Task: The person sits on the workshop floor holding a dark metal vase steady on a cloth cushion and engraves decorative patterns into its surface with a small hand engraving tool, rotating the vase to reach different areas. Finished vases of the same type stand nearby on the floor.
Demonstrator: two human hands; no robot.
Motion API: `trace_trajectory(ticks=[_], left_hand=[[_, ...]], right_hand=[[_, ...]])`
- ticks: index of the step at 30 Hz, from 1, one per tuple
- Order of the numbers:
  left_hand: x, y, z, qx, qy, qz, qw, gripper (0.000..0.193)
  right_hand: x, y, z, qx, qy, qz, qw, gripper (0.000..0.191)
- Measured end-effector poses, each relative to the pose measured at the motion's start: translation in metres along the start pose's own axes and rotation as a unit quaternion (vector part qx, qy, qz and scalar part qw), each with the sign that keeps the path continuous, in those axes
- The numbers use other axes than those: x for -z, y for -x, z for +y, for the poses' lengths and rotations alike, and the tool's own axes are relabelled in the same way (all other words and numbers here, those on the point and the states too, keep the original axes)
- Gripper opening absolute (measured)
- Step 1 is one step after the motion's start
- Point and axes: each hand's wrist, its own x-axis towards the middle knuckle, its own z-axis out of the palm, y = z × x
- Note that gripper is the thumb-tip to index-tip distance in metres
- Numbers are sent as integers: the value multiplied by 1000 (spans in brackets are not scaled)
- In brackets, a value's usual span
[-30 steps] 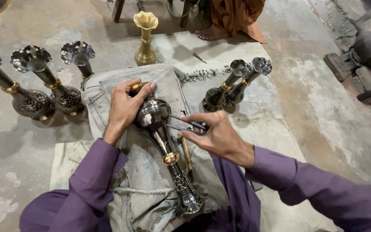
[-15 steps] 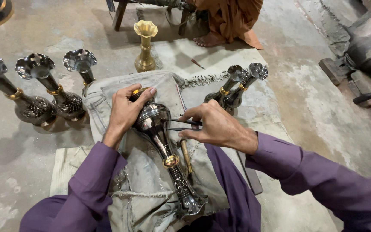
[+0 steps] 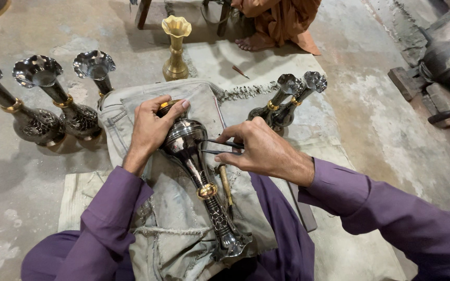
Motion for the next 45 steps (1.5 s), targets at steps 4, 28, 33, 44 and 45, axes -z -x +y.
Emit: trace_trajectory(ticks=[4,28,33,44,45], left_hand=[[0,0,0,3,7,-3,1000,36],[0,1,-5,5,15,-3,1000,35],[-1,-1,-11,7,7,-3,1000,36],[-2,0,-15,-1,-1,6,1000,36],[-2,0,-14,2,0,6,1000,36]], right_hand=[[1,-1,-2,-15,0,-5,1000,41],[4,-10,-6,-82,-35,-82,993,35],[13,-24,4,-265,-134,-199,934,37],[16,-36,31,-195,-147,-188,951,34],[16,-36,29,-132,-120,-164,970,33]])
